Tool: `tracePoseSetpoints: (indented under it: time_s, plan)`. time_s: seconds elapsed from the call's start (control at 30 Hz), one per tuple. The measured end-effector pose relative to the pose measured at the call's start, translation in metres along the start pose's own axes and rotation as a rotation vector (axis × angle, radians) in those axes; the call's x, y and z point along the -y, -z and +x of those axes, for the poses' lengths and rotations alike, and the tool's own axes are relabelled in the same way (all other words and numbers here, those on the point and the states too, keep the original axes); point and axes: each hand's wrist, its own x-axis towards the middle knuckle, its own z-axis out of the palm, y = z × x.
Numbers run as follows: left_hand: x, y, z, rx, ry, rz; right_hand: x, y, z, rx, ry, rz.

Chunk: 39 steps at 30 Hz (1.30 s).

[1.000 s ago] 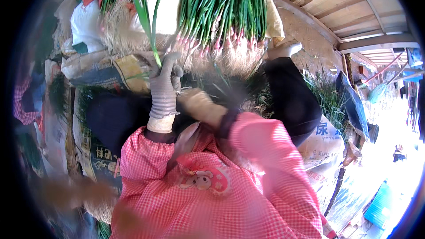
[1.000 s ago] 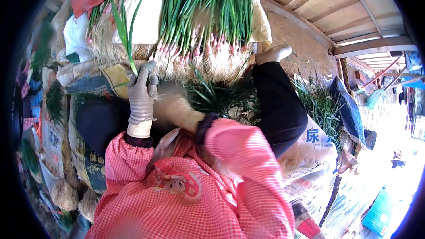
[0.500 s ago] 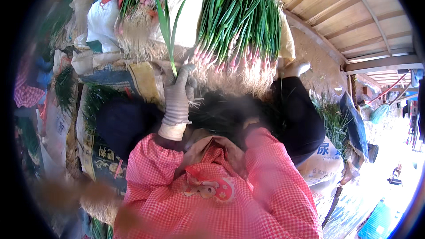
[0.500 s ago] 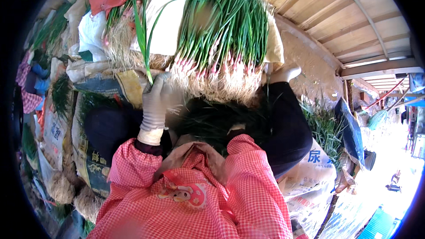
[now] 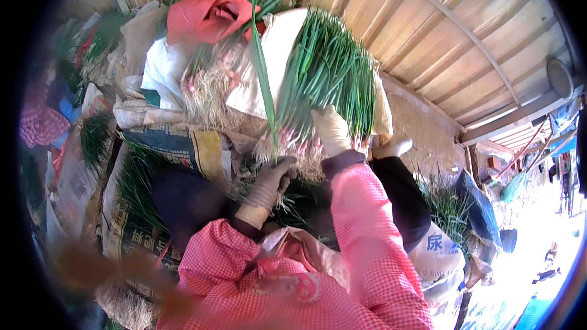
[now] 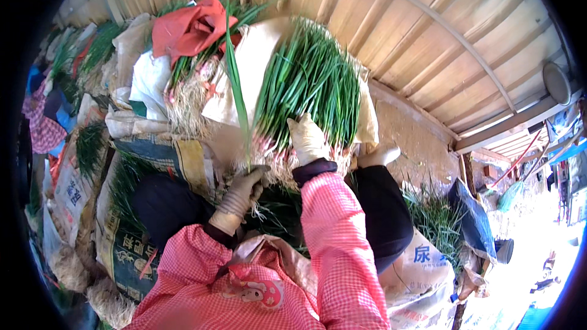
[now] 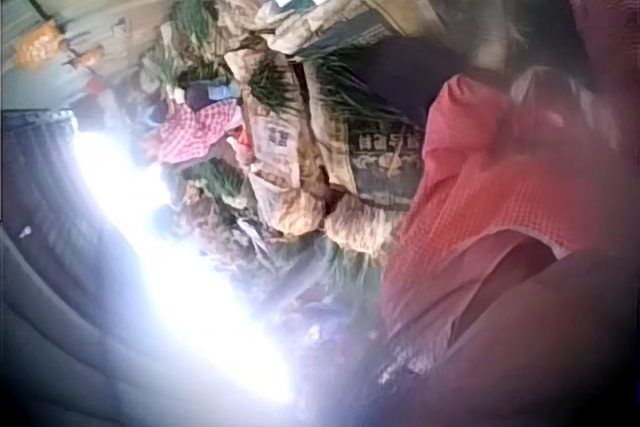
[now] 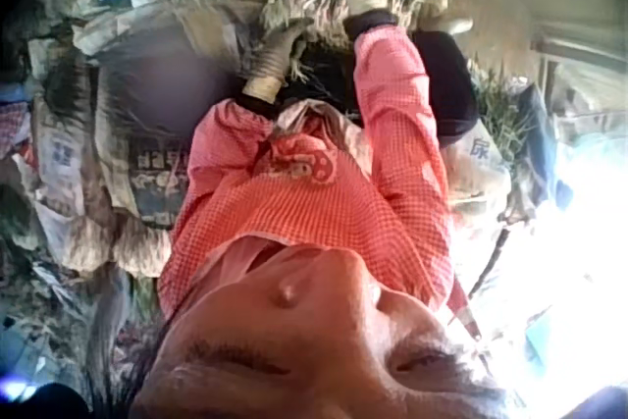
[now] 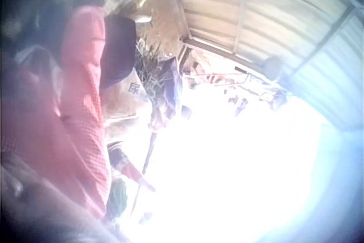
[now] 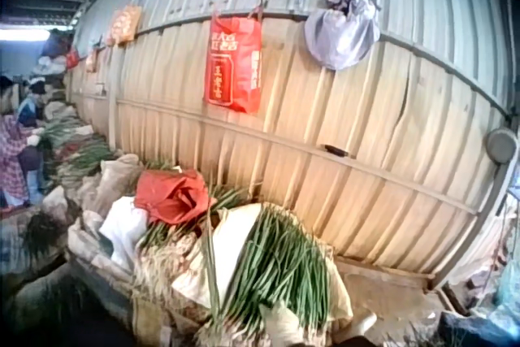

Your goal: The person cleans green onions by peeling off the outer skins by hand while sitting on sacks on the floor.

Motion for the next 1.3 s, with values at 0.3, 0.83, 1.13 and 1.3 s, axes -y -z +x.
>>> tracePoseSetpoints:
  time_s: [0.3, 0.83, 1.13, 1.3]
  plan:
    - [0.003, 0.008, 0.002, -0.124, -0.207, 0.064, 0.0, 0.019, -0.052, 0.444, 0.009, 0.719]
    - [0.008, -0.004, -0.005, 0.276, 0.104, -0.085, -0.03, -0.062, -0.08, -0.238, 0.097, 0.896]
    - [0.01, 0.009, 0.011, 0.159, 0.086, -0.244, -0.095, 0.046, -0.155, 0.049, 0.433, -0.311]
    - [-0.006, 0.016, -0.02, 0.292, 0.021, -0.129, -0.146, 0.174, -0.272, -0.092, -0.128, 0.525]
